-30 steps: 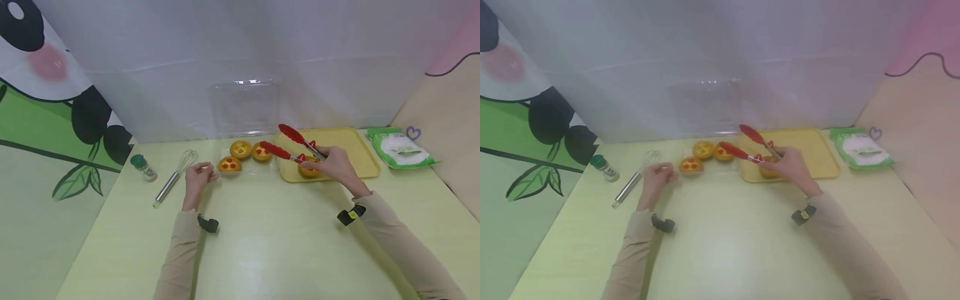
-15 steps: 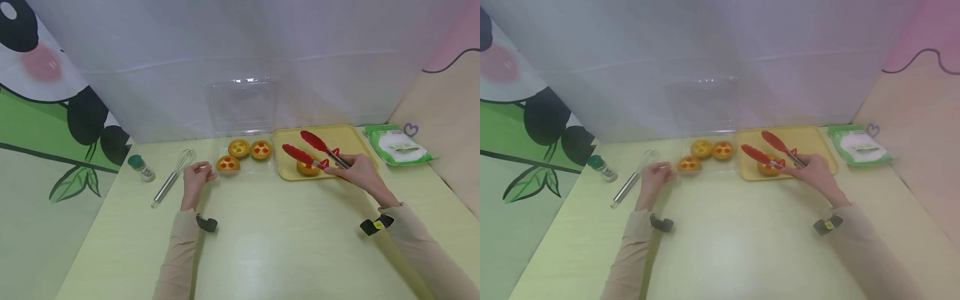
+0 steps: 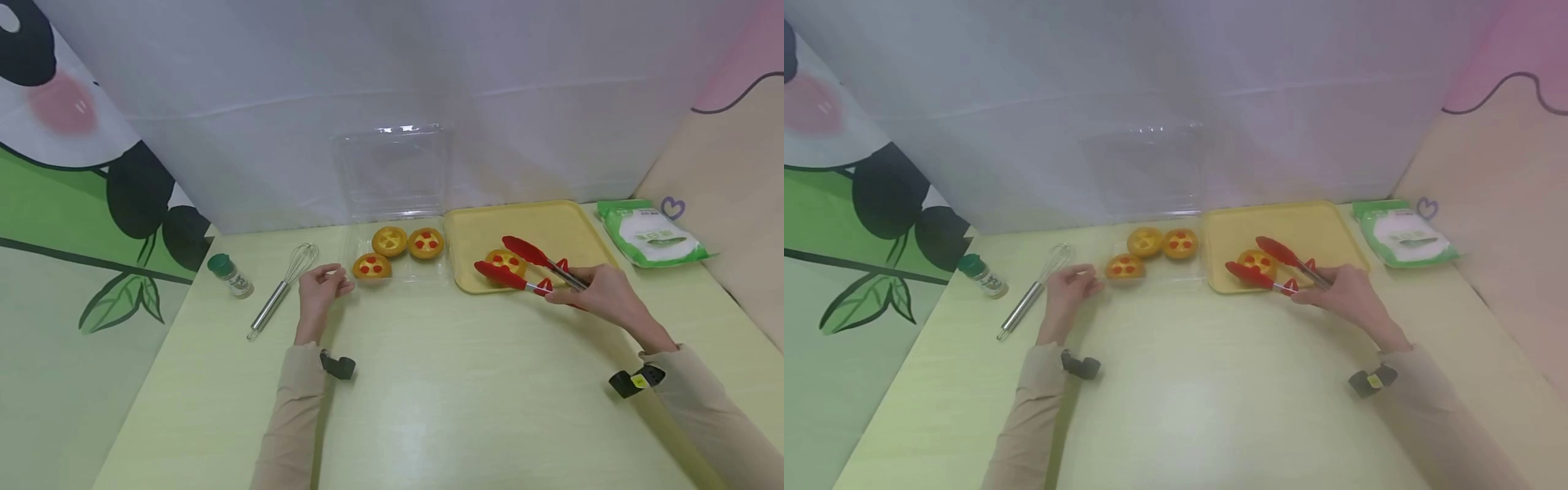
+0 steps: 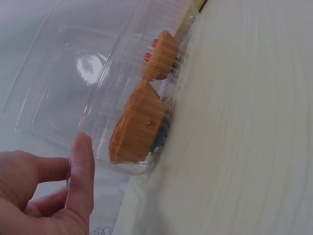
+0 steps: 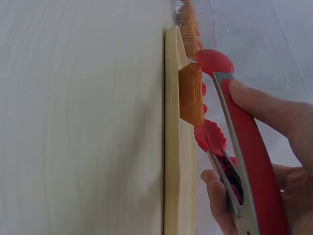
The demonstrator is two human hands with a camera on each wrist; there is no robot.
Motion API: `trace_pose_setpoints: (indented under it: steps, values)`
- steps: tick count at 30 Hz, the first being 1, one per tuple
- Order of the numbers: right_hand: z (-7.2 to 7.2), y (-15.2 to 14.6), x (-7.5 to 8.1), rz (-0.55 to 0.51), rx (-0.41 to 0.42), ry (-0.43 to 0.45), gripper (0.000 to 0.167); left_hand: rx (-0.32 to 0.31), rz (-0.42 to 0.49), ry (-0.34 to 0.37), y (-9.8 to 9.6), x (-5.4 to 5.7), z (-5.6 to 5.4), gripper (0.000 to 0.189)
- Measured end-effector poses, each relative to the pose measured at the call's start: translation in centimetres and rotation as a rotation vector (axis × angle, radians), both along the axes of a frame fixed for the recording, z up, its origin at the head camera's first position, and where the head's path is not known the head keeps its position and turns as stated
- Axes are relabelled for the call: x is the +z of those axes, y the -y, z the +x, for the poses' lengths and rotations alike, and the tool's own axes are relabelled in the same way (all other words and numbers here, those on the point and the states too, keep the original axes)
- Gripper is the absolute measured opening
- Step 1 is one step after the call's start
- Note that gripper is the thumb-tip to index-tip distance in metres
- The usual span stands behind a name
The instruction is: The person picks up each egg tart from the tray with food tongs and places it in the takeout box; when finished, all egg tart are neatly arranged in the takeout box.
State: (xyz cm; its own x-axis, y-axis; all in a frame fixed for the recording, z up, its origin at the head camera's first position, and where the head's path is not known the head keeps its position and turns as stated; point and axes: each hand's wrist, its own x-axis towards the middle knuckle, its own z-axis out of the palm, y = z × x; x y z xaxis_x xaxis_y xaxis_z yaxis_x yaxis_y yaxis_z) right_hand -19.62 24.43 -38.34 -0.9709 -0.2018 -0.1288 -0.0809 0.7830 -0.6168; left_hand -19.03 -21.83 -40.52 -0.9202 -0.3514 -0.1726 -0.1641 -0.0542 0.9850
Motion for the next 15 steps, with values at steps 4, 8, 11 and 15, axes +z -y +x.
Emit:
trace_pose_setpoints:
  steps: [4, 8, 11, 15]
  values:
    - [0.2, -0.1, -0.4, 0.026, 0.017, -0.023, 0.086, 0.0, 0.006, -0.008, 0.0, 0.1, 0.0, 0.033]
    - [0.5, 0.0, -0.7, 0.029, 0.019, -0.063, 0.082, 0.0, -0.001, 0.002, -0.1, 0.2, 0.0, 0.033]
    - [0.8, 0.1, -0.7, 0.038, 0.018, -0.083, 0.079, 0.002, -0.006, 0.016, -0.1, 0.1, -0.1, 0.033]
    - [1.0, 0.2, -0.6, 0.042, 0.02, -0.097, 0.076, 0.001, -0.004, 0.019, 0.0, 0.0, -0.2, 0.034]
